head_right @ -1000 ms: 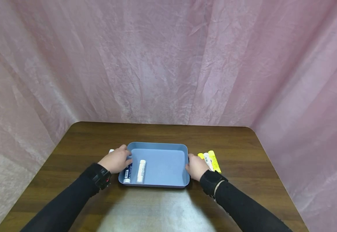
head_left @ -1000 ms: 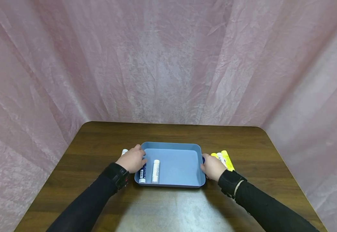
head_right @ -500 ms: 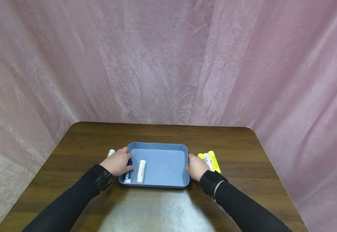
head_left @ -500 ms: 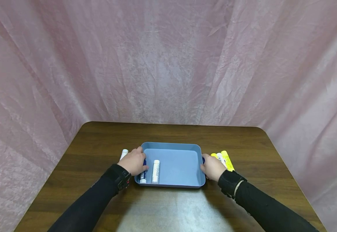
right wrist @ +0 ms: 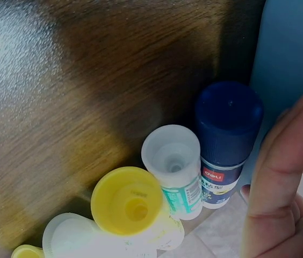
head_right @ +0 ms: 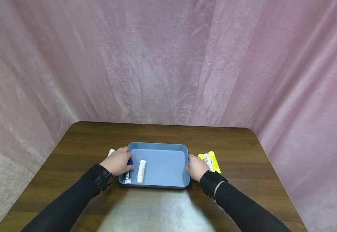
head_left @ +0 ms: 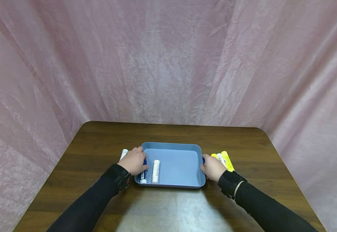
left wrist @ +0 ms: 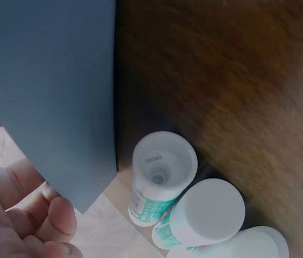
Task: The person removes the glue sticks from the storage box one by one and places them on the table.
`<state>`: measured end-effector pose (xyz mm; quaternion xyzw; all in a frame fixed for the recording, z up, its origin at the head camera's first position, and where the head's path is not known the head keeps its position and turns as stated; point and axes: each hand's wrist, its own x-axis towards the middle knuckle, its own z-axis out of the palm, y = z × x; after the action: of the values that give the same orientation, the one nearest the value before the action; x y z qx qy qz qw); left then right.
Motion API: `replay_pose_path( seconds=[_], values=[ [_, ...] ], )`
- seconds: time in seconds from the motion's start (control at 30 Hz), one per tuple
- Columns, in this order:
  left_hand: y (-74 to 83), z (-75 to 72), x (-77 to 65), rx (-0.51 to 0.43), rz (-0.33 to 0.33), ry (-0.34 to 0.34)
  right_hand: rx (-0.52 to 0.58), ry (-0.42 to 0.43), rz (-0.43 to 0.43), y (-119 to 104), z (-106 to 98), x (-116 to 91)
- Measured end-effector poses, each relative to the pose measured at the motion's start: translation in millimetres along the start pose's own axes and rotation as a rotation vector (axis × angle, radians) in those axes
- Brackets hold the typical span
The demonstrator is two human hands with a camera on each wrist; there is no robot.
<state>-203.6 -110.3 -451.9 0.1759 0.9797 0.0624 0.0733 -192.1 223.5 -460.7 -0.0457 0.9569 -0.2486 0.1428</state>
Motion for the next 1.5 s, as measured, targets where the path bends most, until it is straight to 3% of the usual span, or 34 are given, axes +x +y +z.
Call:
replay_pose_path(
  seconds=[0.2, 0.53, 0.77, 1.5],
  values=[
    [0.4, 1.8, 0.1, -0.043, 0.006, 0.011, 0.008, -0.002, 0.002, 0, 1, -1],
    [2.0, -1.9, -2.2, -0.174, -0.014, -0.038, 0.006, 0.004, -0.004, 1, 2, 0],
    [0.9, -0.4, -1.9, -0.201, 0.02, -0.053, -0.004, 0.008, -0.013, 1, 2, 2],
    [12.1, 8.1, 0.3, -0.067, 0.017, -0.12, 0.018, 0.003, -0.01, 1, 4, 1]
  ],
)
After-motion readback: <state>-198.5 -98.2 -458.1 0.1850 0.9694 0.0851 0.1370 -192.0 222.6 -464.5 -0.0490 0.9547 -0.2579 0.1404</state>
